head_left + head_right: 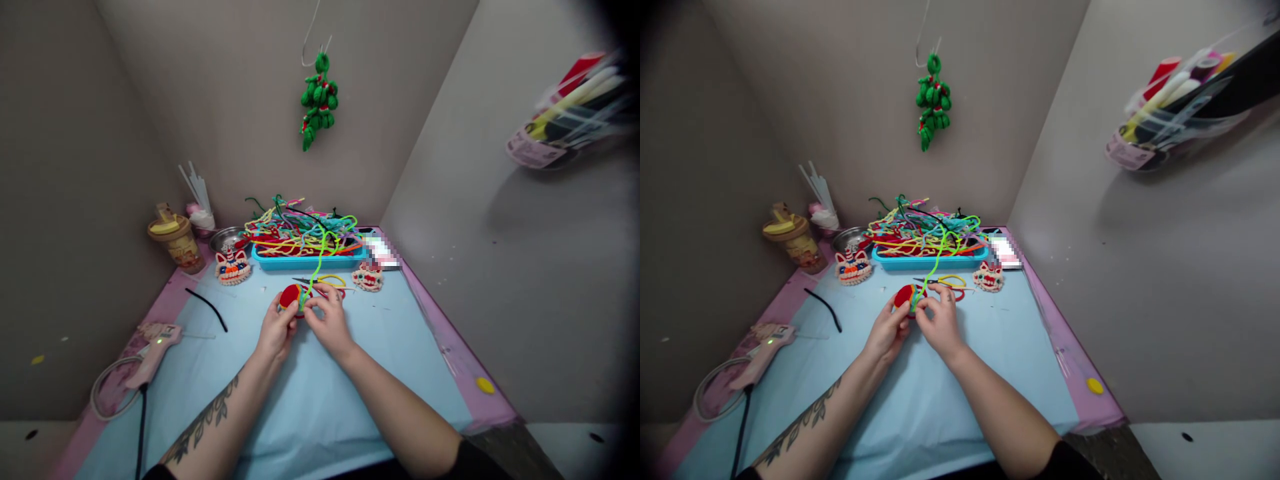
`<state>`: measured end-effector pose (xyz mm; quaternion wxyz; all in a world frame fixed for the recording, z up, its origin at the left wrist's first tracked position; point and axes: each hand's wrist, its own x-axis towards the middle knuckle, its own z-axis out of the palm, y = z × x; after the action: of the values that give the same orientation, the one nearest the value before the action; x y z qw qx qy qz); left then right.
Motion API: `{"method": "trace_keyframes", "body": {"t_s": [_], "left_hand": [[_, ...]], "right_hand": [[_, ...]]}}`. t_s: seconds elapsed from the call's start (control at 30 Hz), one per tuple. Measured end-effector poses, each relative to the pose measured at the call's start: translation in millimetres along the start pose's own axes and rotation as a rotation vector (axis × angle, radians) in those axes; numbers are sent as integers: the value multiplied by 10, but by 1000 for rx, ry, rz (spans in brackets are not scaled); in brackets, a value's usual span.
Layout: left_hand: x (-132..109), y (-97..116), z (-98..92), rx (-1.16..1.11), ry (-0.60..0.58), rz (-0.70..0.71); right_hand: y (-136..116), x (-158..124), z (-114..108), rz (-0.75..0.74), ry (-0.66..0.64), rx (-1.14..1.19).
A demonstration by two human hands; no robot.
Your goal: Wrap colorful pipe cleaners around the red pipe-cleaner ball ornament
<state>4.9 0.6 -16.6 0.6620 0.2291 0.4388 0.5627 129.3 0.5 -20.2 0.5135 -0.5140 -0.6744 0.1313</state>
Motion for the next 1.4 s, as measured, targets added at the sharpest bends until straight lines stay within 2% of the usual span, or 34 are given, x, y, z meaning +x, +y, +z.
{"method": "trace_keyframes", "body": {"t_s": [0.23, 0.33, 0.47, 0.7, 0.9, 1.13, 1.4], "left_hand": [[11, 17, -28, 129, 11, 31], [11, 43, -21, 129, -26, 22], [-7, 59, 2, 134, -70, 1], [-13, 53, 10, 173, -97, 15], [-48, 56, 48, 200, -115, 46], [-58, 34, 65, 325, -70, 178], [-62, 57, 71, 335, -93, 141]], "right_hand": [[91, 36, -39, 151, -14, 159], [148, 58, -52, 242, 16, 247], [192, 77, -56, 328, -46, 356], [128, 76, -59, 329, -102, 394], [77, 84, -60, 360, -43, 419], [10, 78, -52, 417, -35, 488], [70, 61, -49, 380, -61, 505]]}}
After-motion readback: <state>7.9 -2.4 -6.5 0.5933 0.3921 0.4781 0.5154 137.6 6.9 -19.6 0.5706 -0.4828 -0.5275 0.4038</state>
